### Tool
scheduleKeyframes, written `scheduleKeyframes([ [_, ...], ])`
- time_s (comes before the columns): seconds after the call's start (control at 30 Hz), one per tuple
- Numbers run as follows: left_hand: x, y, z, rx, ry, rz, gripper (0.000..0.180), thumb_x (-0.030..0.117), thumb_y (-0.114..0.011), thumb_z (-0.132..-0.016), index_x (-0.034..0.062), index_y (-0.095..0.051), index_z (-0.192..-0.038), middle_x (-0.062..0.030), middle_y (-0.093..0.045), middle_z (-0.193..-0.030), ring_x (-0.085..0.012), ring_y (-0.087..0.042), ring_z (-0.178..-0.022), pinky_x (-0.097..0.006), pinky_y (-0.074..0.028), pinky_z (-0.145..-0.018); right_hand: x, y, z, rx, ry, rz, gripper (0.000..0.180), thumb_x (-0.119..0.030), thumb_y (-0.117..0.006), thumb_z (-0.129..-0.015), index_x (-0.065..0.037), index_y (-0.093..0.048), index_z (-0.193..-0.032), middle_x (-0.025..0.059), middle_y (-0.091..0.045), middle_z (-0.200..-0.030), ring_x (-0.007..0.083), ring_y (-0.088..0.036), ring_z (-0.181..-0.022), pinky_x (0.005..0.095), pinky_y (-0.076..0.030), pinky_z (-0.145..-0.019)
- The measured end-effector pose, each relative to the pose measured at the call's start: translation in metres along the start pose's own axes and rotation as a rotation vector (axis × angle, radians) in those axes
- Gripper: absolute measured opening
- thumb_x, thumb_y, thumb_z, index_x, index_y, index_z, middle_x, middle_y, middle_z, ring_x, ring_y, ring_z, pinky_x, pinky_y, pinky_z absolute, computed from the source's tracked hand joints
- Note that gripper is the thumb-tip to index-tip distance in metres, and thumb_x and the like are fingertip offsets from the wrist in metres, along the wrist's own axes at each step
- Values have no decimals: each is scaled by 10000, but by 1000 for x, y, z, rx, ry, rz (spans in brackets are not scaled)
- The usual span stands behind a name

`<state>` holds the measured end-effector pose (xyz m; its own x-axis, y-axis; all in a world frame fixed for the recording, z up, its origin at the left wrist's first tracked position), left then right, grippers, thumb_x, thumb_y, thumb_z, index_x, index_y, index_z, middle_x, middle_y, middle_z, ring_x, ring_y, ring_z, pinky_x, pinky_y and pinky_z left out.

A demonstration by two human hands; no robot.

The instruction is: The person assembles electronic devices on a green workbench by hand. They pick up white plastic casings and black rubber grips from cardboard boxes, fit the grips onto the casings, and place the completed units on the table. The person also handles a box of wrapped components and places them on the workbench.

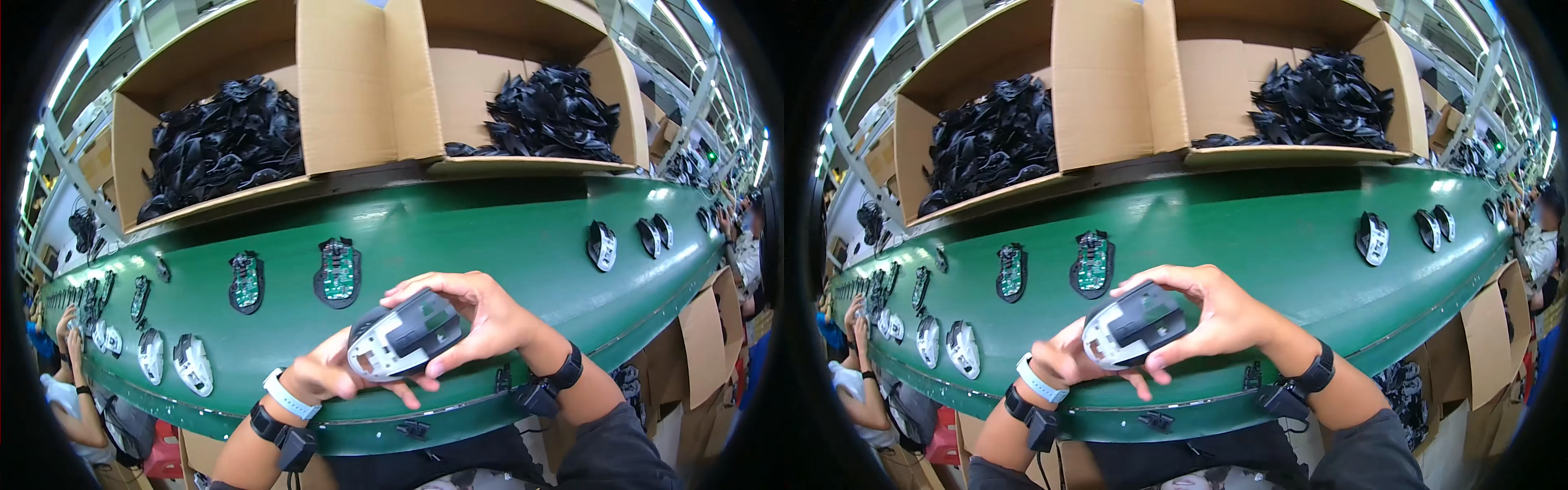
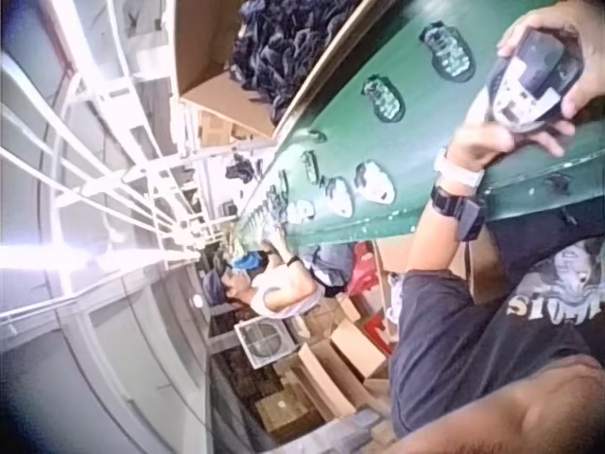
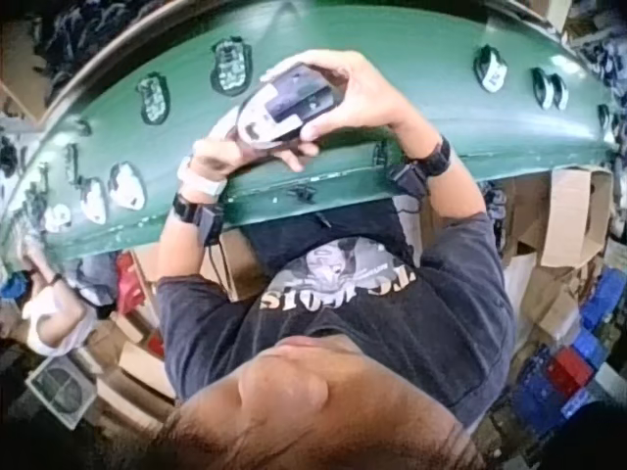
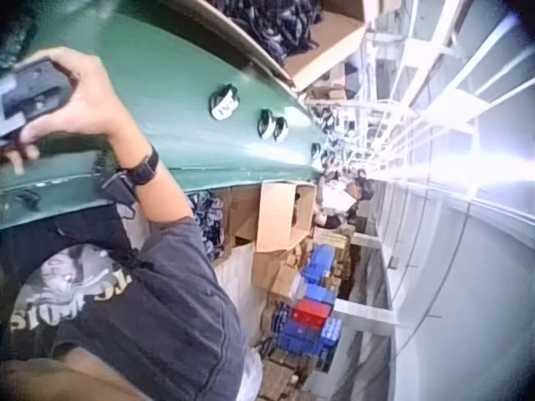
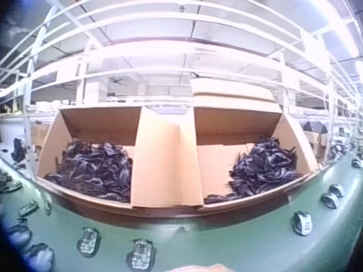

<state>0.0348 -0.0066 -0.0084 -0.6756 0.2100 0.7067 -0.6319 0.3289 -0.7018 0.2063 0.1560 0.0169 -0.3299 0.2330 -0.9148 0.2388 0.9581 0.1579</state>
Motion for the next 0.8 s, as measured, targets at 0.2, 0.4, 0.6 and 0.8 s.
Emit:
scheduleKeyframes([
  [0.2,-19,18,-2,559,-385,-411,578,326,-480,-1142,30,-294,-1601,-214,-458,-1554,-319,-516,-1410,-446,-428,-1158,12,-29,-12,278,-199,-268,865,-130,-771,-971,-90,-263,-1671,187,-341,-1624,330,-377,-1511,448,-476,-1138],
  [0.4,0,7,0,621,-451,-1698,712,191,-785,-828,-16,-490,-1442,-283,-476,-1505,-453,-446,-1419,-528,-327,-1192,31,-26,-12,382,-81,443,648,-252,-761,-966,-63,-522,-1538,246,-500,-1534,378,-491,-1452,432,-378,-1212],
  [0.6,6,26,17,1089,-141,-2079,524,359,-713,-959,1,-582,-1319,-226,-574,-1359,-404,-474,-1367,-530,-332,-1139,46,27,4,418,-289,1018,489,-190,-726,-949,-122,-643,-1426,247,-526,-1543,456,-571,-1343,489,-485,-1128],
  [0.8,1,10,7,525,-301,-1913,460,362,-732,-955,33,-652,-1267,-180,-612,-1291,-400,-510,-1308,-512,-384,-1108,63,31,6,448,-125,1096,365,-167,-736,-936,-96,-721,-1293,218,-631,-1439,402,-660,-1245,457,-531,-1074],
])
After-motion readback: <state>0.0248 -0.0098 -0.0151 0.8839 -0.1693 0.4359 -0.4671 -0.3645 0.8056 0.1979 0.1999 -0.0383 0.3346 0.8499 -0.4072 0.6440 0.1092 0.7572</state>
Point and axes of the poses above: each hand's wrist, its own z-axis away from the middle knuckle, its own y-axis out of the back of the hand, x = y × z, the point moved 2 cm from there along -z, towards the middle knuckle
